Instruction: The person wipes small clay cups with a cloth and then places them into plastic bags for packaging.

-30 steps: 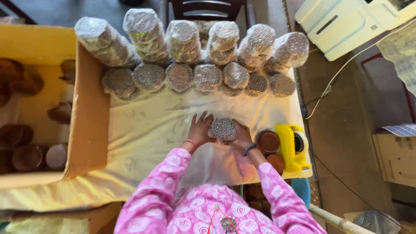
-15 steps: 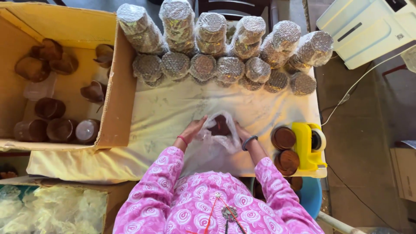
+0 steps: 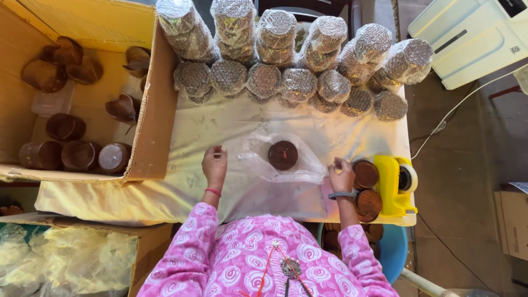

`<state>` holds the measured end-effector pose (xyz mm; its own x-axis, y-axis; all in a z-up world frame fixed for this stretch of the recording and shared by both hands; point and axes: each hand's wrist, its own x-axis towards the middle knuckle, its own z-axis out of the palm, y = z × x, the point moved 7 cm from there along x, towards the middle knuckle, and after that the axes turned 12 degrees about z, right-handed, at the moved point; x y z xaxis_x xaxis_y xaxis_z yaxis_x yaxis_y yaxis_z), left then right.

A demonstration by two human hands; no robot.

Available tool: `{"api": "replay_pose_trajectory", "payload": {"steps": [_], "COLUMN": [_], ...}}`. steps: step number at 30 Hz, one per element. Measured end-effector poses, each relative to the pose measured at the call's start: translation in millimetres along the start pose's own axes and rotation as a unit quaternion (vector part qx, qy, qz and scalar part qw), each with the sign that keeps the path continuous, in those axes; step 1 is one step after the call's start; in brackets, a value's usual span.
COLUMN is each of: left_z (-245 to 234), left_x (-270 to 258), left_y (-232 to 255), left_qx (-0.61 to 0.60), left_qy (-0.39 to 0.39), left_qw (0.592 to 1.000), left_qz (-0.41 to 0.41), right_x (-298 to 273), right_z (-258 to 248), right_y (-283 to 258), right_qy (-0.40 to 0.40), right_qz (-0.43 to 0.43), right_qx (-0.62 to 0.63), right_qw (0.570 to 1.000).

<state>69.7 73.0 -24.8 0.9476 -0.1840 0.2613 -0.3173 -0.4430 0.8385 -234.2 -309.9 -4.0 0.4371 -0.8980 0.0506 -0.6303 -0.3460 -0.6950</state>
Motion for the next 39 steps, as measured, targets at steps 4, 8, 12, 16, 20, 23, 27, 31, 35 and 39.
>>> {"api": "replay_pose_trajectory", "payload": {"steps": [4, 8, 12, 16, 20, 23, 27, 31, 35, 39], "left_z": [-6, 50, 105, 117, 118, 119, 115, 115, 110, 112], "left_x": [1, -25, -65, -75, -81, -82, -81, -82, -82, -82], "left_y": [117, 156, 154, 151, 146, 144, 148, 147, 150, 139], "left_qx": [0.052, -0.043, 0.031, 0.135, 0.171, 0.177, 0.188, 0.185, 0.152, 0.075], "left_qy": [0.001, -0.236, -0.341, -0.408, -0.434, -0.429, -0.442, -0.436, -0.435, -0.405], "left_qw": [0.984, 0.963, 0.885, 0.849, 0.832, 0.83, 0.825, 0.827, 0.836, 0.862], "left_qz": [0.168, 0.124, 0.317, 0.307, 0.301, 0.31, 0.3, 0.304, 0.298, 0.295], "right_x": [-5, -3, -2, 5, 10, 18, 12, -17, -54, -67], "right_z": [-6, 44, 69, 76, 80, 81, 62, 71, 70, 66], "right_y": [-79, -121, -146, -144, -136, -128, -140, -134, -143, -146], "right_qy": [0.008, -0.112, -0.121, -0.106, -0.084, -0.071, -0.056, -0.087, -0.147, -0.141], "right_qz": [-0.04, -0.089, -0.158, -0.16, -0.164, -0.164, -0.176, -0.223, -0.245, -0.25], "right_qx": [0.091, 0.015, -0.137, -0.198, -0.203, -0.154, -0.008, 0.028, 0.038, 0.031], "right_qw": [0.995, 0.99, 0.97, 0.961, 0.962, 0.972, 0.983, 0.97, 0.958, 0.958]}}
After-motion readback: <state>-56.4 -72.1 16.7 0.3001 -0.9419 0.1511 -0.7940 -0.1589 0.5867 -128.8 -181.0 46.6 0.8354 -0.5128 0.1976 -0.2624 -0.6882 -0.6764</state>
